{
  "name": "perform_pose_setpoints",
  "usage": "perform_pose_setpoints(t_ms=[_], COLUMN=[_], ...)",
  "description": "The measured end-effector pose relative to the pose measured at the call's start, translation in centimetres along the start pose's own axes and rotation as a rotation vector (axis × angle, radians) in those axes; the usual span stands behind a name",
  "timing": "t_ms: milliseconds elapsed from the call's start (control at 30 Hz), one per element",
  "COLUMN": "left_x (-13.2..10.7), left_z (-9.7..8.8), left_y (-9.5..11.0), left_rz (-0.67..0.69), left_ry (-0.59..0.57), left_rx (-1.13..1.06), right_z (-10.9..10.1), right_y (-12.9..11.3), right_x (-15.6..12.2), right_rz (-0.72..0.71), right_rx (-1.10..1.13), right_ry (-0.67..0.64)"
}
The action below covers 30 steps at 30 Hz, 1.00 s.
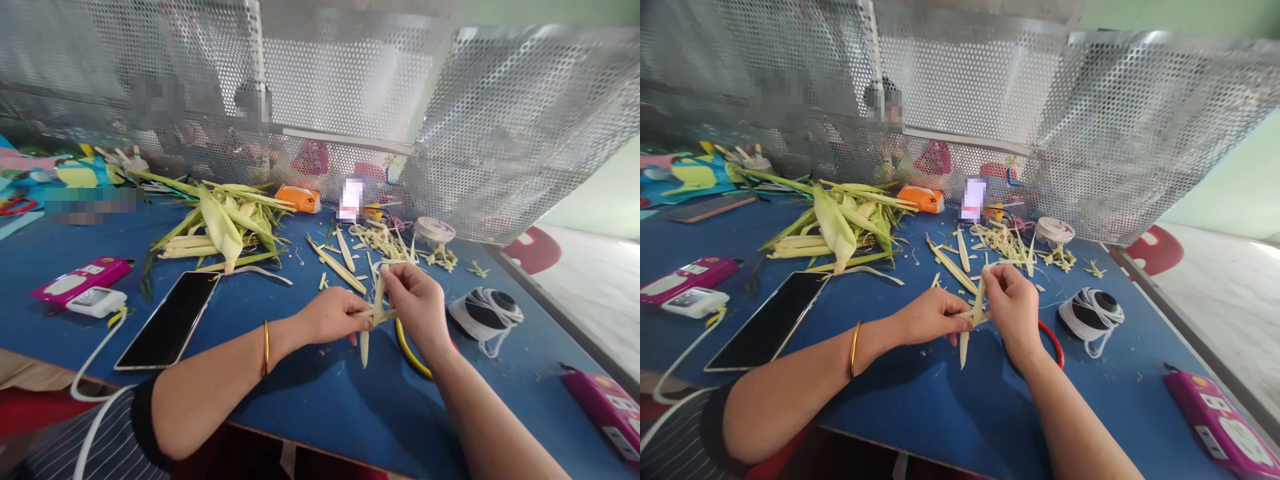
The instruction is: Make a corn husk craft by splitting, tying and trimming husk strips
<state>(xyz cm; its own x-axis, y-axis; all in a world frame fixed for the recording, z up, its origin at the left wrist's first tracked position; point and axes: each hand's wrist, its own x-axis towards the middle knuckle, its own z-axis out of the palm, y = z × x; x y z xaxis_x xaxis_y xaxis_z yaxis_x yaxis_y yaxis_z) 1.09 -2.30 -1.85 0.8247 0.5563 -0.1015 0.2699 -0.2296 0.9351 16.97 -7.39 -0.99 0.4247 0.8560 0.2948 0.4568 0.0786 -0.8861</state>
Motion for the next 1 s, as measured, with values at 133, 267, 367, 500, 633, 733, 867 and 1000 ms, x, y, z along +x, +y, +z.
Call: perform_pose_setpoints(t_ms=[133,267,367,500,633,733,867,1000], left_x=[0.1,-0.1,-0.3,-0.4,-0.3,-0.1,0.0,-0.1], left_z=[-0.1,0.2,0.6,0.8,0.5,0.3,0.4,0.3], left_y=[-0.2,0.3,0.6,0.9,1.1,1.0,0.9,1.0], left_rz=[-0.065,-0.139,-0.192,-0.244,-0.269,-0.278,-0.257,-0.246], left_ry=[-0.101,-0.084,-0.074,-0.077,0.090,0.184,0.163,0.125], left_rx=[-0.267,-0.369,-0.338,-0.363,-0.414,-0.439,-0.417,-0.408], right_z=[0.1,0.7,1.2,1.5,0.9,0.5,0.8,1.4], right_y=[0.0,-0.1,-0.1,-0.1,0.0,0.1,0.3,0.5], right_x=[0.0,-0.1,-0.4,-0.4,0.4,0.7,0.4,0.2], right_rz=[-0.035,-0.025,0.007,0.019,0.083,0.210,0.259,0.254], right_rx=[-0.010,0.137,0.244,0.318,0.369,0.370,0.421,0.451], right_ry=[-0.023,-0.062,-0.150,-0.178,-0.055,-0.175,-0.389,-0.165])
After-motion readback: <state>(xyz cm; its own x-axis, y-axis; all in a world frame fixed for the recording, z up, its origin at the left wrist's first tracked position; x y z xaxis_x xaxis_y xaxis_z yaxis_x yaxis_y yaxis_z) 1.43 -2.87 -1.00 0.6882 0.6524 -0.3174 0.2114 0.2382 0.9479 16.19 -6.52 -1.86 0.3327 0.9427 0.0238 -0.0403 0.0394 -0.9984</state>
